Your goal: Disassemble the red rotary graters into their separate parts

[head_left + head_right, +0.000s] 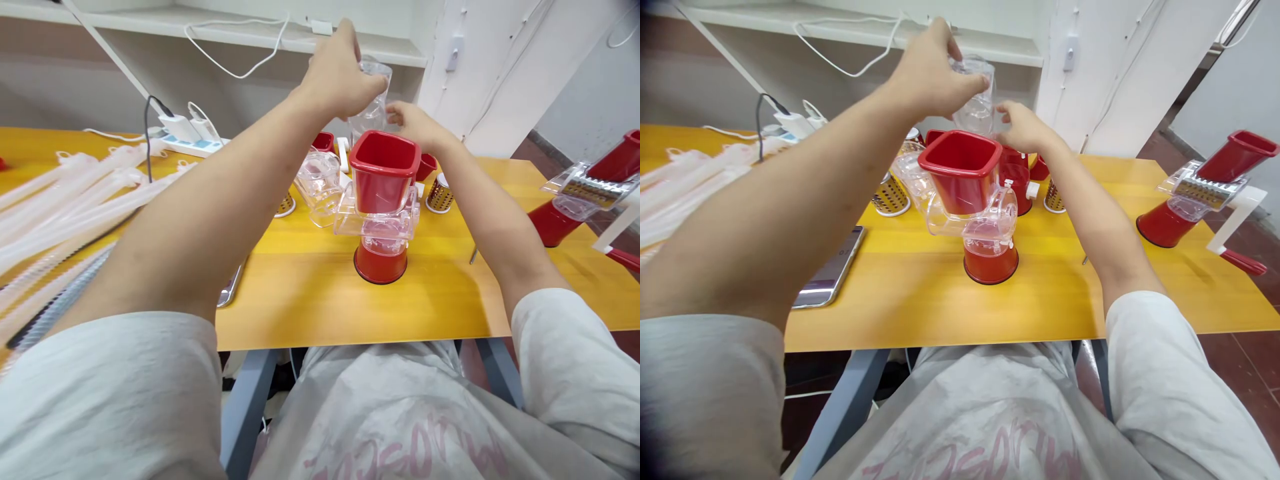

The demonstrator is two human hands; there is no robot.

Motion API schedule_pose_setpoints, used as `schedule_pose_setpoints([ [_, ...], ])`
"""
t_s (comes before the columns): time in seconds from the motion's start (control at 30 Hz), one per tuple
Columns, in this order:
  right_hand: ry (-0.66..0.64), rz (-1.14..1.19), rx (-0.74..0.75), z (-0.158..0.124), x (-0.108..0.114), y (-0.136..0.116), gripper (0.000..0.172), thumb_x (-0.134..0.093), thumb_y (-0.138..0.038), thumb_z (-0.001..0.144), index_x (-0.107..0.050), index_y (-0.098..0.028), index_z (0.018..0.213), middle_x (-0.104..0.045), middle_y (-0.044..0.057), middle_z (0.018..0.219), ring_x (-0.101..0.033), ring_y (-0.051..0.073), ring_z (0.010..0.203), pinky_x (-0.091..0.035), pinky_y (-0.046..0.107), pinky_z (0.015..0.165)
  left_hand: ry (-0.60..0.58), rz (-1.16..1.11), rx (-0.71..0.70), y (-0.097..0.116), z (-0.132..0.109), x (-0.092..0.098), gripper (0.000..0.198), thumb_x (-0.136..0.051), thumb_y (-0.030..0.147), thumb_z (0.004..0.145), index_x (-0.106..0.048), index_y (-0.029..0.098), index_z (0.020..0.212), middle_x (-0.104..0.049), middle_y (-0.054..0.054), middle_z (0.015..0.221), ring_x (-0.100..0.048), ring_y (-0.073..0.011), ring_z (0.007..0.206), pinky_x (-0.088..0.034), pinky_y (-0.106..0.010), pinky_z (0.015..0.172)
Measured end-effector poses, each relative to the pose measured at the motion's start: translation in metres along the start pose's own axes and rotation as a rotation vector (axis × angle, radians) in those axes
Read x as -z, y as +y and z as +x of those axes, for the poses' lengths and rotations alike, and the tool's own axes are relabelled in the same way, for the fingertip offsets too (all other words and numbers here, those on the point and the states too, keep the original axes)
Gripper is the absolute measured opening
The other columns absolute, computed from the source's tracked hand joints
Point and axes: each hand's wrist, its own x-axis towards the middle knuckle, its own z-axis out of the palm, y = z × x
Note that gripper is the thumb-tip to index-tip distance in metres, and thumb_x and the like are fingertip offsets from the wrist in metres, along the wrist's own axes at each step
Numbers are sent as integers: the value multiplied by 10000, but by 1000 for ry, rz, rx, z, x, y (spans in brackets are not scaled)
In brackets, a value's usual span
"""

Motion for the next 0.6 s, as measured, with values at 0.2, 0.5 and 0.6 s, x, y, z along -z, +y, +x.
schedule_pose_setpoints([
  [0.2,136,112,16,-33,49,-25,972,-983,-697,525,-697,-321,1375,-815,35,1349,-702,155,1231,-593,350,1136,-45,-50,124,-9,14,-27,596,-861,443,1082,-562,111,1477,-594,-226,1663,-655,-392,1470,-644,-473,1001],
  [0.5,122,241,174,-121,79,-62,559,-974,-617,855,-838,-284,1284,-841,25,1303,-771,202,1303,-621,361,1148,-184,-23,121,-22,0,-60,524,-870,411,1063,-601,263,1487,-765,-95,1509,-666,-204,1135,-529,-448,1108],
  [0.6,61,213,219,-137,83,-71,470,-960,-562,901,-875,-261,1252,-848,49,1301,-799,218,1317,-643,365,1184,-222,11,167,-16,-4,-59,711,-896,454,1038,-536,169,1582,-730,-166,1584,-684,-231,1184,-526,-480,1129],
])
